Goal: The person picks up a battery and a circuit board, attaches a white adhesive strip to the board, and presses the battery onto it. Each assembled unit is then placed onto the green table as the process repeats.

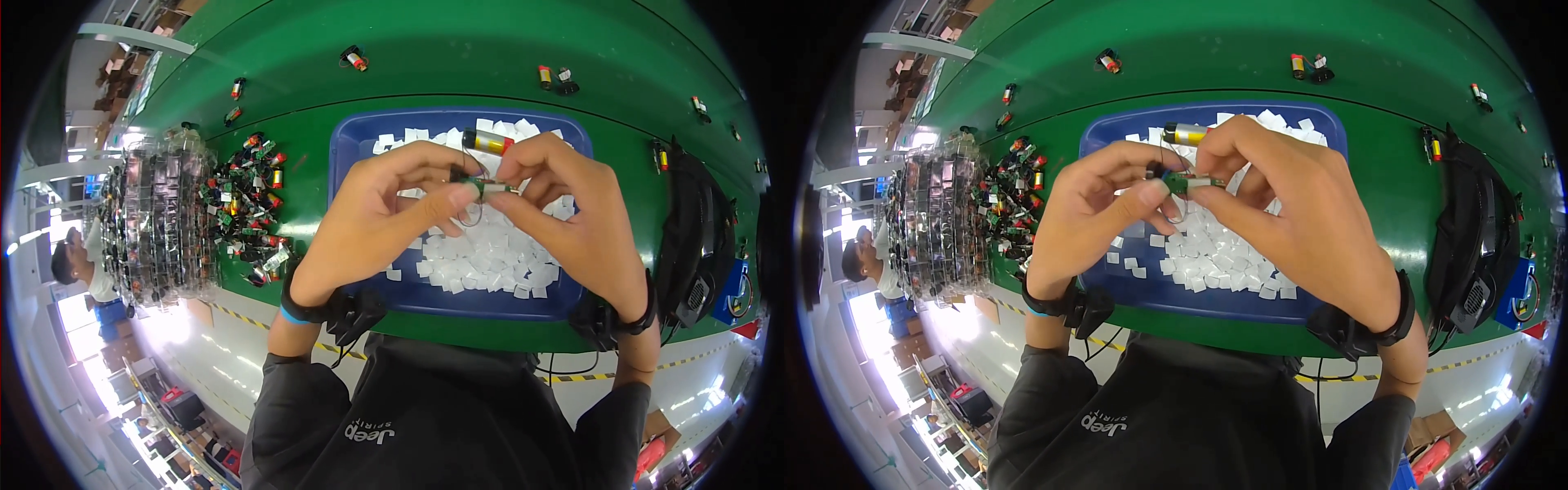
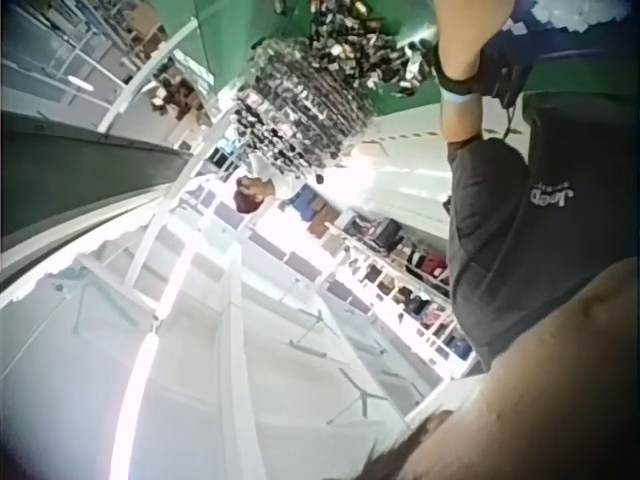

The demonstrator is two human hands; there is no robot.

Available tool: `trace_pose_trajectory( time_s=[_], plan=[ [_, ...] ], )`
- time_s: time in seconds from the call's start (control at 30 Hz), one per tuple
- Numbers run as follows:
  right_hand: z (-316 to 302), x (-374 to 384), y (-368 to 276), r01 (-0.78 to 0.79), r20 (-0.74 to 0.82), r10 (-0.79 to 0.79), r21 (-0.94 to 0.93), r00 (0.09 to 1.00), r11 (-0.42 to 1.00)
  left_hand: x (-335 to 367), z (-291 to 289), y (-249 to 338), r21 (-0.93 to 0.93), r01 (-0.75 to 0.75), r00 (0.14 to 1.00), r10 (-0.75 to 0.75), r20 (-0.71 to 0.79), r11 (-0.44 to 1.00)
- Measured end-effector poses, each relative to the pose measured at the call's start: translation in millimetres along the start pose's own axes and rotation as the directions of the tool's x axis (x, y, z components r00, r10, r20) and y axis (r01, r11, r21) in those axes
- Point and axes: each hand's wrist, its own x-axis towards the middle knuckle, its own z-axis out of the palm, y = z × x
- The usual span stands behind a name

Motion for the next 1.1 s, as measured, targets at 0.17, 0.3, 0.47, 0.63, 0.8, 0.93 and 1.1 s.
trace_pose_trajectory(
  time_s=[0.17,0.3,0.47,0.63,0.8,0.93,1.1],
  plan=[
    [1.9,3.6,10.3,0.142,-0.042,-0.147,-0.117,0.988,0.983,3.4,0.3,-4.0,0.211,-0.082,0.997,0.079,0.021,0.974],
    [-7.2,7.9,5.3,0.172,0.059,-0.168,-0.081,0.984,0.982,4.4,-6.0,-3.8,0.261,-0.068,0.996,0.079,-0.030,0.963],
    [-18.7,14.9,17.8,0.063,0.015,-0.062,-0.186,0.998,0.980,5.6,-14.9,-3.1,0.433,-0.101,0.980,0.165,-0.114,0.896],
    [-4.9,18.1,21.2,-0.006,-0.091,-0.005,-0.115,0.996,0.993,6.1,-11.6,-4.3,0.519,-0.204,0.970,0.242,-0.006,0.830],
    [-4.9,12.4,19.3,0.096,-0.019,-0.096,-0.023,0.995,0.995,5.4,-2.3,-4.6,0.608,-0.192,0.977,0.208,0.045,0.770],
    [-7.1,5.4,6.7,0.055,0.047,-0.054,-0.016,0.997,0.998,2.3,8.3,-0.7,0.521,-0.007,0.994,0.063,-0.090,0.853],
    [-6.8,1.7,0.3,0.199,0.037,-0.196,-0.149,0.980,0.969,2.6,5.8,-8.8,0.356,-0.052,0.997,0.068,-0.033,0.933]
  ],
)
